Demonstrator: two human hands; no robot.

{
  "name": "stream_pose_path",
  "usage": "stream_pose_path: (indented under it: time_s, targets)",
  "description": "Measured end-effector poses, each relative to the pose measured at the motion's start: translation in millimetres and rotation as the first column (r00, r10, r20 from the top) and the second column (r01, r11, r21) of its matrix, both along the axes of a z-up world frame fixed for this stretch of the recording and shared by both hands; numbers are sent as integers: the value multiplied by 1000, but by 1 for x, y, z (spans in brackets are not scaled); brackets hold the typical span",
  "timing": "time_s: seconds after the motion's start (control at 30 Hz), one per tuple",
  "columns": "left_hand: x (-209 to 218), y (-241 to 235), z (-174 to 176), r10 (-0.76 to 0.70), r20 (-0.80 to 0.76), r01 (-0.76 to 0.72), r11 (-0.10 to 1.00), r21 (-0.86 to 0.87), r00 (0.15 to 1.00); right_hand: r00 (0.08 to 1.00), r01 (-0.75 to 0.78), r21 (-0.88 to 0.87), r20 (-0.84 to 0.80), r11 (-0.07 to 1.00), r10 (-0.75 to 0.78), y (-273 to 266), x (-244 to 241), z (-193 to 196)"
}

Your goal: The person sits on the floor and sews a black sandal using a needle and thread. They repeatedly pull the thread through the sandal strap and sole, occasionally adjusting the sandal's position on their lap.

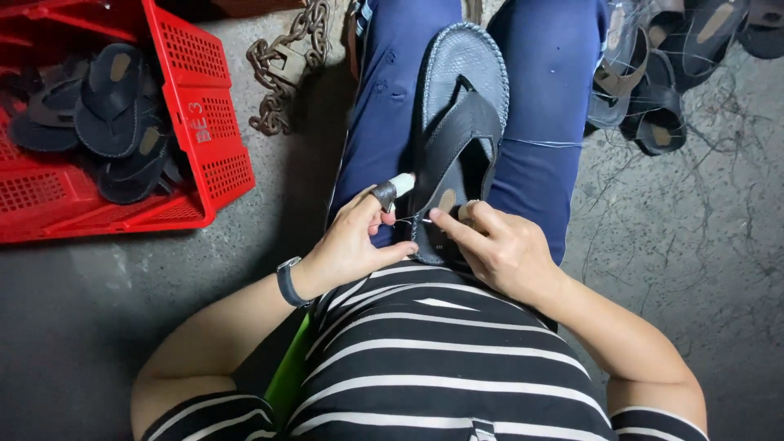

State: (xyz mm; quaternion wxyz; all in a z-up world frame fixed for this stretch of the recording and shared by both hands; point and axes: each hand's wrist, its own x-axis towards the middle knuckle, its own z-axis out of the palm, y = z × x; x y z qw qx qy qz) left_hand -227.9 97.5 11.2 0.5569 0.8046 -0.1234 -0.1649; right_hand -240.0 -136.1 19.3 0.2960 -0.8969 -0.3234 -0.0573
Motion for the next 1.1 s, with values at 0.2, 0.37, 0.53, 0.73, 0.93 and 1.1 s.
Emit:
stream_pose_path:
  time_s: [0.2,0.37,0.53,0.73,0.93,1.1]
  targets:
    - [1,-4,5,18,-16,-18,1000,-25,1000,999,16,-21,30,1000,-16,2,-2,-4]
    - [-4,-1,-2,11,-63,-13,999,-31,998,998,18,-59,63,998,-14,3,-3,-5]
    - [1,-4,11,5,-70,-10,998,-70,998,996,29,-131,93,991,-17,3,-6,1]
    - [5,-10,12,14,-35,-18,993,-120,999,989,-23,-142,141,990,43,-4,-3,-10]
    - [1,-14,3,34,-13,-35,990,-135,999,981,-129,-20,146,991,131,-1,6,-23]
    - [3,-17,17,19,38,-14,992,-129,999,992,-113,80,58,990,109,-5,0,-47]
